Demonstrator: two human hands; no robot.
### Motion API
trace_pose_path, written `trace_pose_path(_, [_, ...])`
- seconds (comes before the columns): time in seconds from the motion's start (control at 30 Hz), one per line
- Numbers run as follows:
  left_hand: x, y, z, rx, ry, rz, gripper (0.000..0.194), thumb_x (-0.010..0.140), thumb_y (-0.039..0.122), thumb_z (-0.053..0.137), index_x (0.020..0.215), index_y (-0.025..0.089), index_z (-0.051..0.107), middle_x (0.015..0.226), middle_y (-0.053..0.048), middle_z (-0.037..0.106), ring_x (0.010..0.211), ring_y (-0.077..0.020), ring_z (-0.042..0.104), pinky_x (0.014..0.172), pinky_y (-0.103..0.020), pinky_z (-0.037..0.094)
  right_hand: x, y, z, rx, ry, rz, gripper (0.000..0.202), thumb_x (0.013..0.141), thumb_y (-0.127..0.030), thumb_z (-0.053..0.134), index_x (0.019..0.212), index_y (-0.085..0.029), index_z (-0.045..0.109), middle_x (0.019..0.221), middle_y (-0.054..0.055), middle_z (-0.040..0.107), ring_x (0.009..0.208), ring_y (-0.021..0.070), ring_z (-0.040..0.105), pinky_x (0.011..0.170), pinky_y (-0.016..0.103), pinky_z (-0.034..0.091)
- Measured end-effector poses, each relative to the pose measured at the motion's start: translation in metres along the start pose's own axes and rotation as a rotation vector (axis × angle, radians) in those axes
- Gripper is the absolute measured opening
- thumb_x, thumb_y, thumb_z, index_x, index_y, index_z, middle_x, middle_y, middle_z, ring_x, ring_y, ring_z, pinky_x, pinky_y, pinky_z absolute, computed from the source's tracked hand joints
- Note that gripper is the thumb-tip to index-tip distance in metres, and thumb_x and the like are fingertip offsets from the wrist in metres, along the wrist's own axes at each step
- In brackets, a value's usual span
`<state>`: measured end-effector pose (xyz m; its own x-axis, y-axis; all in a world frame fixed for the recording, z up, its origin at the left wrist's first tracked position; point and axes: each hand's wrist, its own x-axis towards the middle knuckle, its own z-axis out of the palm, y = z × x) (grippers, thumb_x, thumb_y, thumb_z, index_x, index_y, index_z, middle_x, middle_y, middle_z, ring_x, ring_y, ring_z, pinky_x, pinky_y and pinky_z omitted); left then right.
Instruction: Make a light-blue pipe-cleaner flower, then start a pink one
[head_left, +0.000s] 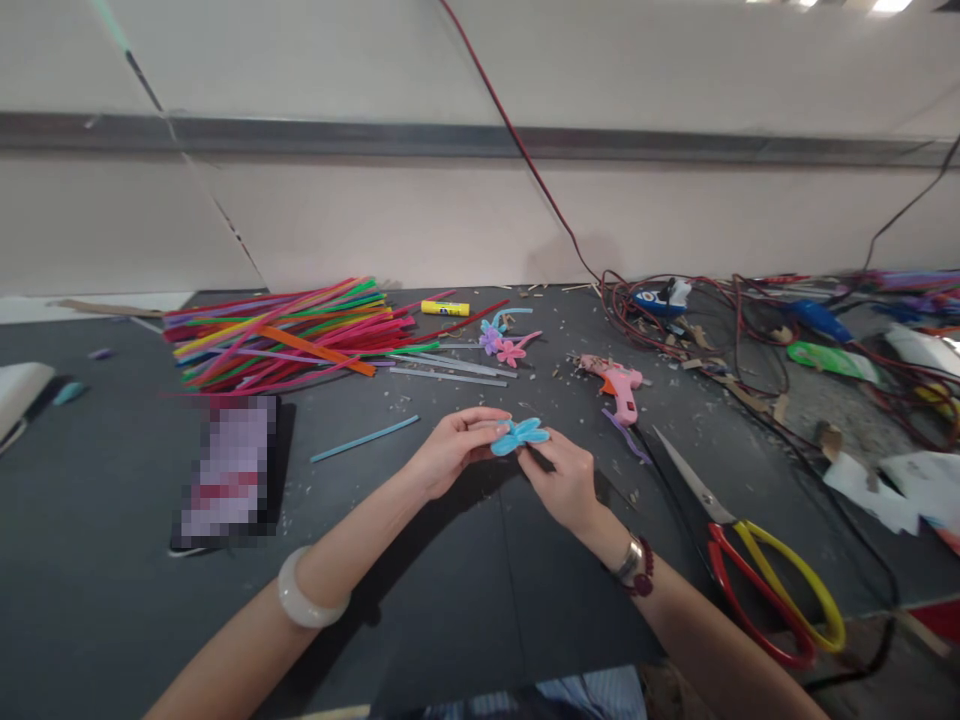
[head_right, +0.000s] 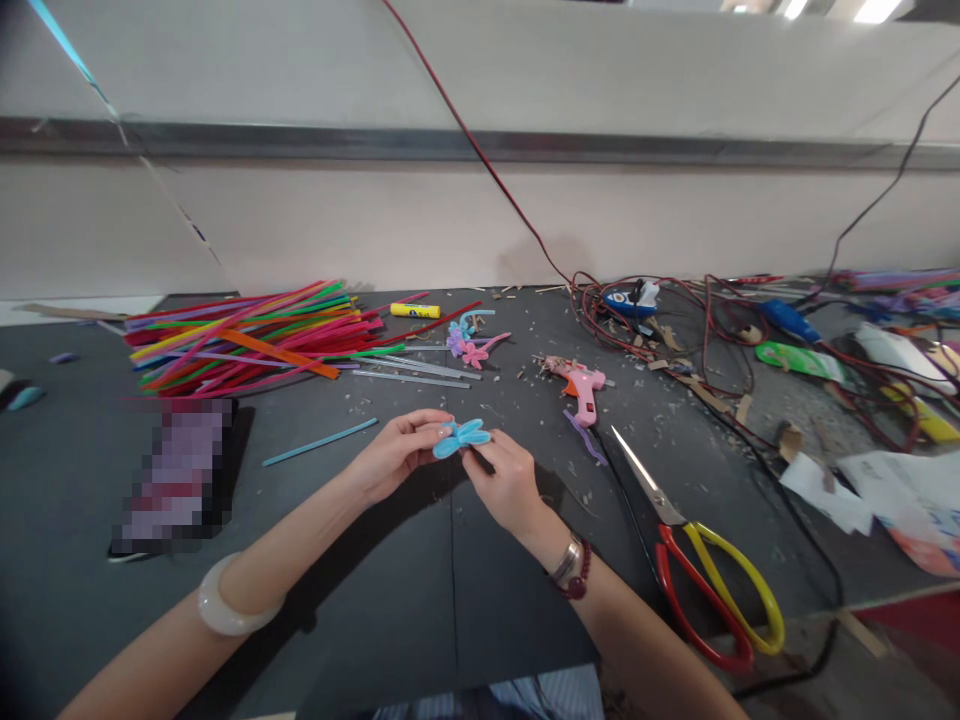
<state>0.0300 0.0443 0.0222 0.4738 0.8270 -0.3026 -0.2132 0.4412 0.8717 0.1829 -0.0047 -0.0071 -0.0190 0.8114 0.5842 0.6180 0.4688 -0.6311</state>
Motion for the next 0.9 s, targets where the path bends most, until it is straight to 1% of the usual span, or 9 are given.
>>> trace_pose_path(0.17, [-0.001, 0.009, -0.004, 0.1, -0.071, -0.007, 0.026, 0.063, 0.023, 0.069, 0.088, 0.015, 0.064, 0.078, -0.004, 0.066, 0.07, -0.0125, 0.061, 0.069, -0.026, 0.047, 0.001, 0.001, 0.0, -0.033, 0.005, -0.033, 0.018, 0.078, -0.016, 0.048, 0.07, -0.02, 0.063, 0.062, 0.002, 0.056, 0.059, 0.0142, 0.053, 0.058, 0.026, 0.044])
trace_pose_path(0.33, [-0.001, 0.011, -0.007, 0.098, -0.13, -0.017, 0.033, 0.06, 0.017, 0.071, 0.091, 0.015, 0.061, 0.083, -0.004, 0.065, 0.074, -0.0124, 0.061, 0.072, -0.025, 0.046, 0.0, 0.004, 0.0, -0.068, -0.007, -0.071, 0.018, 0.078, -0.014, 0.047, 0.071, -0.019, 0.063, 0.064, 0.004, 0.057, 0.063, 0.0147, 0.053, 0.059, 0.027, 0.045])
trace_pose_path(0.5, [0.0, 0.007, -0.007, 0.071, -0.133, -0.012, 0.033, 0.06, 0.014, 0.07, 0.091, 0.015, 0.06, 0.081, -0.003, 0.065, 0.072, -0.01, 0.06, 0.07, -0.022, 0.045, -0.001, 0.006, 0.002, -0.1, -0.021, -0.114, 0.018, 0.079, -0.012, 0.047, 0.071, -0.019, 0.062, 0.065, 0.004, 0.056, 0.064, 0.0141, 0.053, 0.06, 0.026, 0.045])
trace_pose_path(0.6, [0.0, 0.007, -0.007, 0.054, -0.137, -0.004, 0.031, 0.06, 0.013, 0.07, 0.089, 0.014, 0.06, 0.077, -0.002, 0.065, 0.069, -0.0097, 0.06, 0.07, -0.023, 0.045, -0.001, 0.005, 0.001, -0.094, -0.03, -0.126, 0.017, 0.078, -0.011, 0.047, 0.072, -0.018, 0.061, 0.066, 0.004, 0.056, 0.064, 0.0141, 0.053, 0.06, 0.026, 0.044])
trace_pose_path(0.73, [0.0, 0.007, -0.005, 0.046, -0.128, 0.014, 0.031, 0.059, 0.014, 0.071, 0.088, 0.014, 0.059, 0.077, -0.002, 0.065, 0.071, -0.0107, 0.061, 0.072, -0.025, 0.045, -0.001, 0.006, 0.001, -0.106, -0.035, -0.171, 0.012, 0.078, -0.012, 0.049, 0.077, -0.017, 0.06, 0.069, 0.005, 0.057, 0.068, 0.0151, 0.053, 0.063, 0.027, 0.045])
trace_pose_path(0.9, [0.001, 0.004, -0.004, 0.077, -0.118, 0.022, 0.031, 0.059, 0.016, 0.071, 0.088, 0.014, 0.06, 0.077, -0.003, 0.065, 0.071, -0.0104, 0.059, 0.072, -0.024, 0.044, -0.002, 0.012, 0.001, -0.175, -0.062, -0.202, 0.013, 0.082, -0.014, 0.046, 0.079, -0.016, 0.059, 0.069, 0.005, 0.056, 0.067, 0.016, 0.051, 0.063, 0.029, 0.045])
